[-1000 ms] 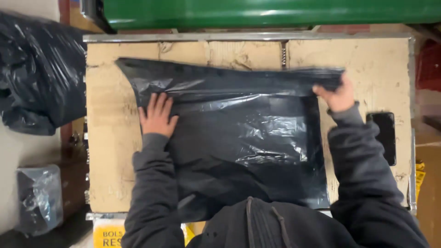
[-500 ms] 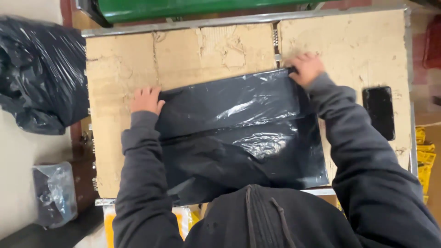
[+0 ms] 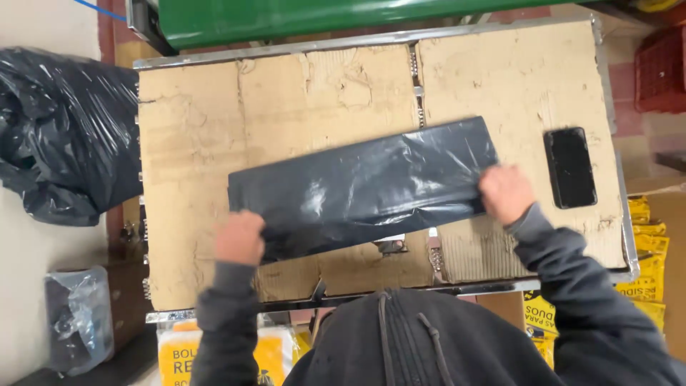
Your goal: Folding black plastic trash bags and inserting them into yellow branded packaging sleeves.
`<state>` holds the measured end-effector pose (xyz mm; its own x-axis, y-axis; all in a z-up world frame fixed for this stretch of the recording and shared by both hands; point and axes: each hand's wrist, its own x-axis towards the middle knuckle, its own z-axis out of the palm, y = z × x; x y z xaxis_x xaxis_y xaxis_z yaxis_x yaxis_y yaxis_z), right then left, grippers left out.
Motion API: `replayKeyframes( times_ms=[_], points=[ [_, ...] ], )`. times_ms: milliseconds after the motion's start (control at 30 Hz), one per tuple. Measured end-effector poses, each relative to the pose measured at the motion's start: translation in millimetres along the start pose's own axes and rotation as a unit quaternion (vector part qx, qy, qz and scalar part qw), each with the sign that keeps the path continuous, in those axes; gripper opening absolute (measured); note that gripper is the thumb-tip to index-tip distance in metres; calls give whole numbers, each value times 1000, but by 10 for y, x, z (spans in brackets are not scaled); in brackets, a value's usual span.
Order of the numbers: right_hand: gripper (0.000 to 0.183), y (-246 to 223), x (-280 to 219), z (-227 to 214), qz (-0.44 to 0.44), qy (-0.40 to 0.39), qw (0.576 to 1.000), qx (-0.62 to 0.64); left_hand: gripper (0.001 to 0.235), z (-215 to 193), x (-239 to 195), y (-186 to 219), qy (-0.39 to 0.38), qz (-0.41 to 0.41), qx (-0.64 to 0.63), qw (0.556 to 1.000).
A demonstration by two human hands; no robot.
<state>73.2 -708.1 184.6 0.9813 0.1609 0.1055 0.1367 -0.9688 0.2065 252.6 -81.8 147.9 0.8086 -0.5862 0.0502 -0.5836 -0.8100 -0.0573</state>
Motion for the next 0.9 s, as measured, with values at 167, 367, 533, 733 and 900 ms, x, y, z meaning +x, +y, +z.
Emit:
replayKeyframes(
  times_ms=[167,367,533,733,900],
  points=[
    [46,-752,-229,-170,-19,22,992,123,93,-474,-283,859,-105,28,-32,994],
    [71,-1905,1147,-389,-35,222,913,341,72,-24,925,2493,-80,27,-162,983],
    [84,-1417,843,221,100,105,983,110,97,-146,521,1861,10,-40,-80,996],
    [80,-723,318,276,244,156,956,48,126,-33,-645,718,-49,-13,-22,998],
    [81,-2728,571,-53,-67,163,971,161,42,431,-363,652,29,179,4,983]
  ],
)
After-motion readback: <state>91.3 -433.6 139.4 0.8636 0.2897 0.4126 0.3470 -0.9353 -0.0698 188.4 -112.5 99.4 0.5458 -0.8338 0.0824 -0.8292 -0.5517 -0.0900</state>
